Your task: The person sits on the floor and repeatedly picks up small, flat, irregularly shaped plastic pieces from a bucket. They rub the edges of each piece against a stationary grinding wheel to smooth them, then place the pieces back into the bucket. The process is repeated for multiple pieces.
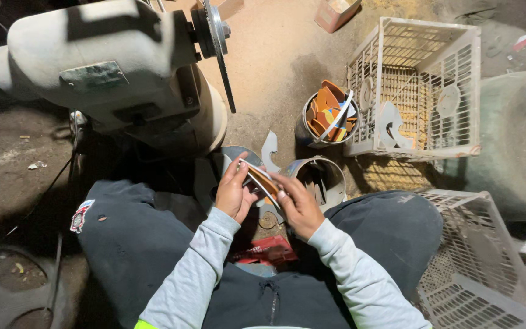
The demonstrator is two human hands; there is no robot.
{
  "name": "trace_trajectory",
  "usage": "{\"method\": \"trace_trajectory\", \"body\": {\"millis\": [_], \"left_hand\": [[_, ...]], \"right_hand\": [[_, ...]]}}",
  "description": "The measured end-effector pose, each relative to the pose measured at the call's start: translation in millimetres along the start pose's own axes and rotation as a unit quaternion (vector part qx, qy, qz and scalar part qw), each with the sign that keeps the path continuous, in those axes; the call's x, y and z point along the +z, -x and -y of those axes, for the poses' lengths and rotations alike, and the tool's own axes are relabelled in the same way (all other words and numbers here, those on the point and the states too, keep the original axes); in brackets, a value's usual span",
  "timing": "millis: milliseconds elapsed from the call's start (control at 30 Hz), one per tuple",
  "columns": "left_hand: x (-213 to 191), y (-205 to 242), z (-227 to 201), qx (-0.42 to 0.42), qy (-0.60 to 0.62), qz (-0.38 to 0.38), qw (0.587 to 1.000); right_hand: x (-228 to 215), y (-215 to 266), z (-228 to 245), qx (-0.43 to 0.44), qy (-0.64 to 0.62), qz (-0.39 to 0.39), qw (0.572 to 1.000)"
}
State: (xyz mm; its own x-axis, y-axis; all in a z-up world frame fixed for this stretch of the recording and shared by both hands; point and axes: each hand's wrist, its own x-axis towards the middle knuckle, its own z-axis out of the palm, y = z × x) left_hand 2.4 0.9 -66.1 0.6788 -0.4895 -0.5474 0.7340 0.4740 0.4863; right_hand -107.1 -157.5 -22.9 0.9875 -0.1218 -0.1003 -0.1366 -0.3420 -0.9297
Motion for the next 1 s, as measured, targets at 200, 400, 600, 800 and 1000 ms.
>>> {"method": "trace_trajectory", "body": {"millis": [200,400,600,800,1000], "left_hand": [[-13,-7,1,0.011,0.027,0.006,1.0],[-16,-11,-4,0.011,0.035,-0.001,0.999],[0,2,-17,-0.018,0.001,0.009,1.0],[6,9,-24,-0.013,-0.033,0.051,0.998],[3,7,-26,0.01,-0.045,0.046,0.998]], "right_hand": [[3,0,5,-0.008,-0.074,0.112,0.991],[-6,-3,6,0.042,-0.297,0.162,0.94],[-13,-3,18,0.058,-0.287,0.175,0.94],[-21,-3,45,0.047,0.007,0.194,0.98],[-16,-10,57,-0.116,0.024,0.158,0.98]]}}
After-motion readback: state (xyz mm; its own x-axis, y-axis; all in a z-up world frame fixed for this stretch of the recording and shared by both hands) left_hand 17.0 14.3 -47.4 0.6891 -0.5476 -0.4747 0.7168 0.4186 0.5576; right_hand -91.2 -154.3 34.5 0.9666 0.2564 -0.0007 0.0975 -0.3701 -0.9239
